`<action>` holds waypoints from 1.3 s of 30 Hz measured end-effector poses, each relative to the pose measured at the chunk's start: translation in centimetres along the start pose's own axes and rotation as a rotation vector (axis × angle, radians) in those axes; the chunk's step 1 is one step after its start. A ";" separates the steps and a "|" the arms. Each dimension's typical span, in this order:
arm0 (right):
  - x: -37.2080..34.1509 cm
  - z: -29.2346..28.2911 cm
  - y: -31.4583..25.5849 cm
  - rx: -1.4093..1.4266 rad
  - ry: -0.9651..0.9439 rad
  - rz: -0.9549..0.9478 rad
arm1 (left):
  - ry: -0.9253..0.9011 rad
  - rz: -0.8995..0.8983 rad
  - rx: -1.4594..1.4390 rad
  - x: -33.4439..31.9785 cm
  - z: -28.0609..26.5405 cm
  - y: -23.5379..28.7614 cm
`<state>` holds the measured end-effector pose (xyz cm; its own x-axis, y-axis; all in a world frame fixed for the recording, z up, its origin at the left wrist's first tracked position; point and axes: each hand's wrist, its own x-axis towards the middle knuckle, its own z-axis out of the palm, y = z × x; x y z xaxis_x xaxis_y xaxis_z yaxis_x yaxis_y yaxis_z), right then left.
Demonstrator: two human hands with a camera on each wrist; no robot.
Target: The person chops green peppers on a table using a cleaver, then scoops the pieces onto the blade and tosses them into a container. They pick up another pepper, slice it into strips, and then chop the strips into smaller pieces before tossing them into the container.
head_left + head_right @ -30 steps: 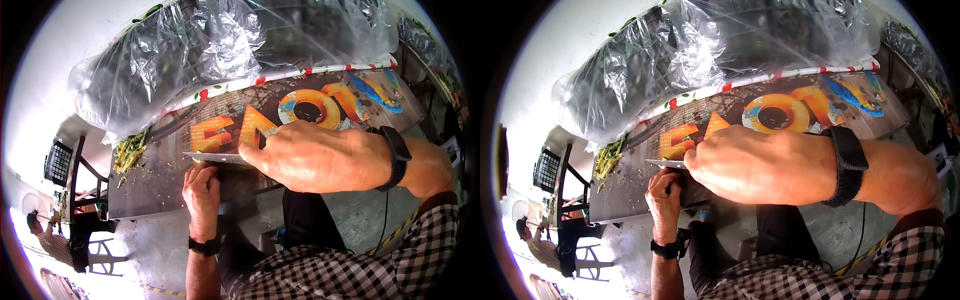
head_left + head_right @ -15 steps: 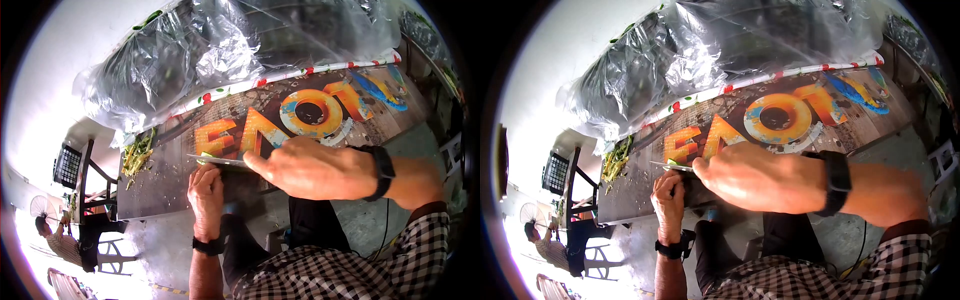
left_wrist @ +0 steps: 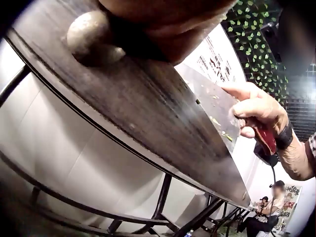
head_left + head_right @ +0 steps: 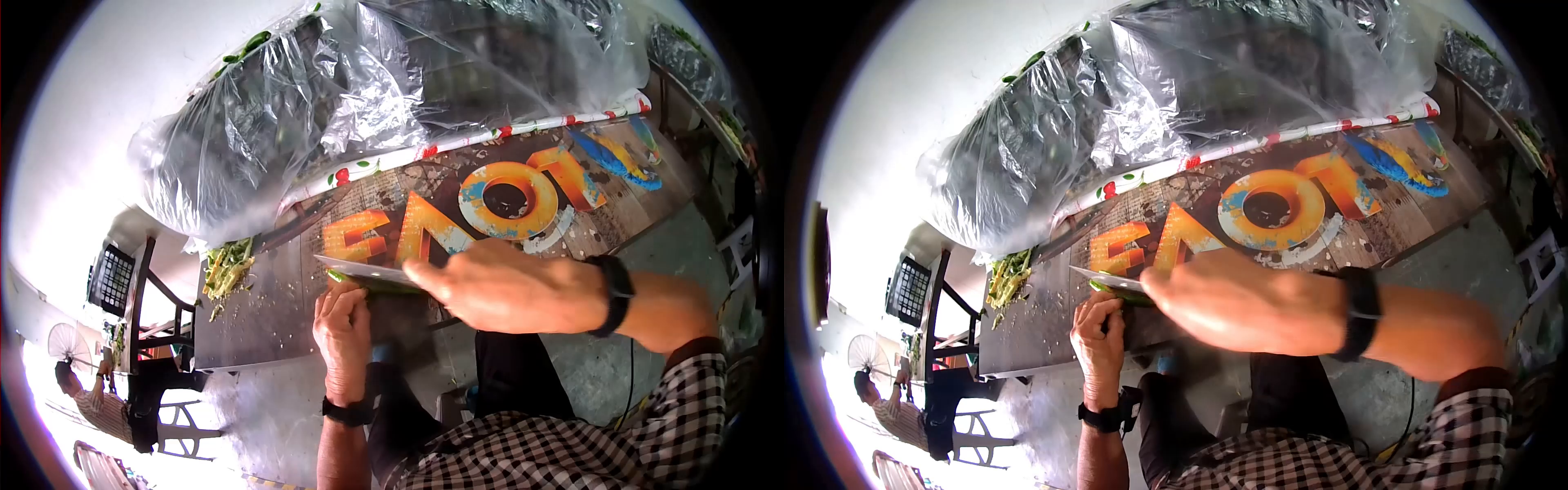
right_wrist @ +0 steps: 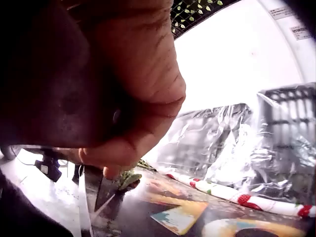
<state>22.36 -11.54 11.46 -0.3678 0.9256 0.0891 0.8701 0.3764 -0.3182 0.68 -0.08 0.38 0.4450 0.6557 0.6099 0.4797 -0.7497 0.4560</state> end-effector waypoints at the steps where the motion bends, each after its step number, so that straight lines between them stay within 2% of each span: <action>1: 1.3 0.7 0.2 -0.050 0.073 -0.046 | 0.014 -0.012 -0.003 -0.1 0.0 0.0; 3: 4.1 2.7 0.8 -0.144 0.213 -0.145 | 0.018 -0.008 -0.007 -0.1 0.0 -0.4; 6: 7.1 3.1 1.1 -0.121 0.219 -0.158 | 0.004 -0.026 -0.020 -0.1 0.1 -0.5; 9: 5.3 1.9 1.0 -0.066 0.180 -0.178 | 0.017 -0.021 -0.036 -0.2 0.0 -0.7; 10: 4.5 1.5 1.0 -0.019 0.137 -0.120 | 0.011 -0.022 -0.043 -0.2 0.0 -0.7; 11: 3.1 0.6 0.7 -0.056 -0.006 -0.003 | 0.005 -0.023 -0.051 -0.2 -0.1 -0.7; 12: 1.5 0.5 0.8 0.001 0.062 -0.018 | -0.002 -0.020 -0.059 -0.2 -0.1 -0.8; 15: -2.2 -1.0 1.0 -0.023 -0.092 0.085 | -0.024 -0.017 -0.034 -0.3 -0.2 -0.8; 18: -5.1 -0.9 1.3 0.089 0.014 0.162 | -0.015 -0.016 -0.045 -0.2 -0.4 -0.5; 21: -6.5 -1.1 0.9 0.087 -0.008 0.238 | 0.002 -0.022 -0.016 0.1 -0.7 0.7; 27: -7.0 -0.9 1.3 0.100 0.047 0.254 | -0.075 0.012 -0.048 -0.2 -1.1 -0.2; 33: -7.7 0.1 1.8 0.224 0.137 0.300 | 0.009 -0.085 -0.117 -0.3 -1.2 -0.4; 36: -7.7 0.3 1.3 0.398 0.191 0.326 | -0.012 -0.005 -0.073 0.0 -1.1 0.1; 39: -7.3 -0.2 1.0 0.534 0.097 0.465 | -0.097 0.141 0.033 0.4 -1.1 1.2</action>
<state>25.94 -17.91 10.68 0.0542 0.9942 -0.0924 0.6410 -0.1056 -0.7602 0.60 -0.85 1.87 0.5802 0.5507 0.6001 0.4308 -0.8328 0.3478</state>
